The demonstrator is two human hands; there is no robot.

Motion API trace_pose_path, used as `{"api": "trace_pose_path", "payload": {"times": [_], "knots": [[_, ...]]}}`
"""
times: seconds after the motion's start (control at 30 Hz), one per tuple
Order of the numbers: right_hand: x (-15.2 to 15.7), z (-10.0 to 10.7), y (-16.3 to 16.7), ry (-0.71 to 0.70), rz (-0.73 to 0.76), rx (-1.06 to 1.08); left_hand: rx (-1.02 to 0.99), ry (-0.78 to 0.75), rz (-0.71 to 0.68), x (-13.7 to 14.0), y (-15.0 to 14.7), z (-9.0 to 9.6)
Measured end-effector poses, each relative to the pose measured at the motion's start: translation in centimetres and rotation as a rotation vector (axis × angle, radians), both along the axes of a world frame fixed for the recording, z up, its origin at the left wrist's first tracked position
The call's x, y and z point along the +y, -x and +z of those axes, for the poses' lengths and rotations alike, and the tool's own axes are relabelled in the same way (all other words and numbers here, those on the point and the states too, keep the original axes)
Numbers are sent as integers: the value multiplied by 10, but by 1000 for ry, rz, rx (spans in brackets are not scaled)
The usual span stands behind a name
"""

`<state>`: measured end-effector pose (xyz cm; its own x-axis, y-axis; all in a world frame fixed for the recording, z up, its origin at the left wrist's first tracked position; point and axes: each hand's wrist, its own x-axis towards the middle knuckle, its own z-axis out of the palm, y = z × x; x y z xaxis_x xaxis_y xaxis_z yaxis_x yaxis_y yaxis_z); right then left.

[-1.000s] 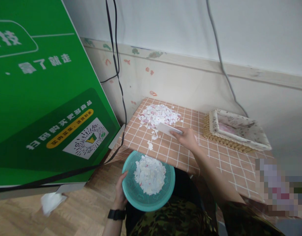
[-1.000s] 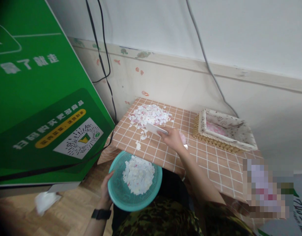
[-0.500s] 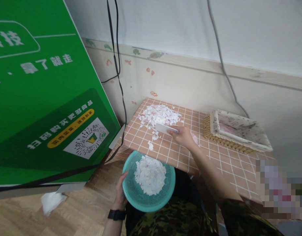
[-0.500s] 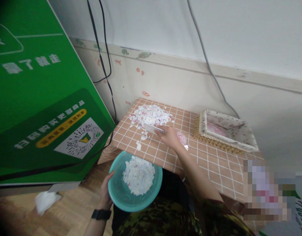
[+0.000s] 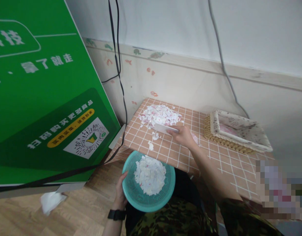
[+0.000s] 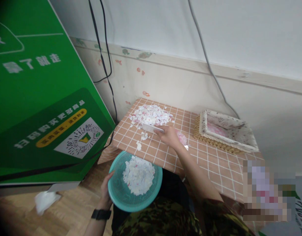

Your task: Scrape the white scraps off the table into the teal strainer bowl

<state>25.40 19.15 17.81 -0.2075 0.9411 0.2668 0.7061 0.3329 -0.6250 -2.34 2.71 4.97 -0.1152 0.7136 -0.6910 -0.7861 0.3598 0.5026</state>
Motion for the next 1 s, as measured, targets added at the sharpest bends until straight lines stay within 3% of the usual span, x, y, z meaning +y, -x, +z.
{"api": "trace_pose_path", "payload": {"times": [0.23,0.4,0.6,0.8,1.0], "knots": [[-14,-3,-3,80,65,32,-3,26,19,1,0,3],[-24,-5,1,58,66,97,-19,42,1,3,1,9],[-31,-7,6,97,156,39,-7,25,12,5,0,16],[-43,-9,-4,13,-53,93,-13,10,-21,5,3,17],[-63,-12,2,-68,-158,-56,-11,7,-68,5,4,21]]}}
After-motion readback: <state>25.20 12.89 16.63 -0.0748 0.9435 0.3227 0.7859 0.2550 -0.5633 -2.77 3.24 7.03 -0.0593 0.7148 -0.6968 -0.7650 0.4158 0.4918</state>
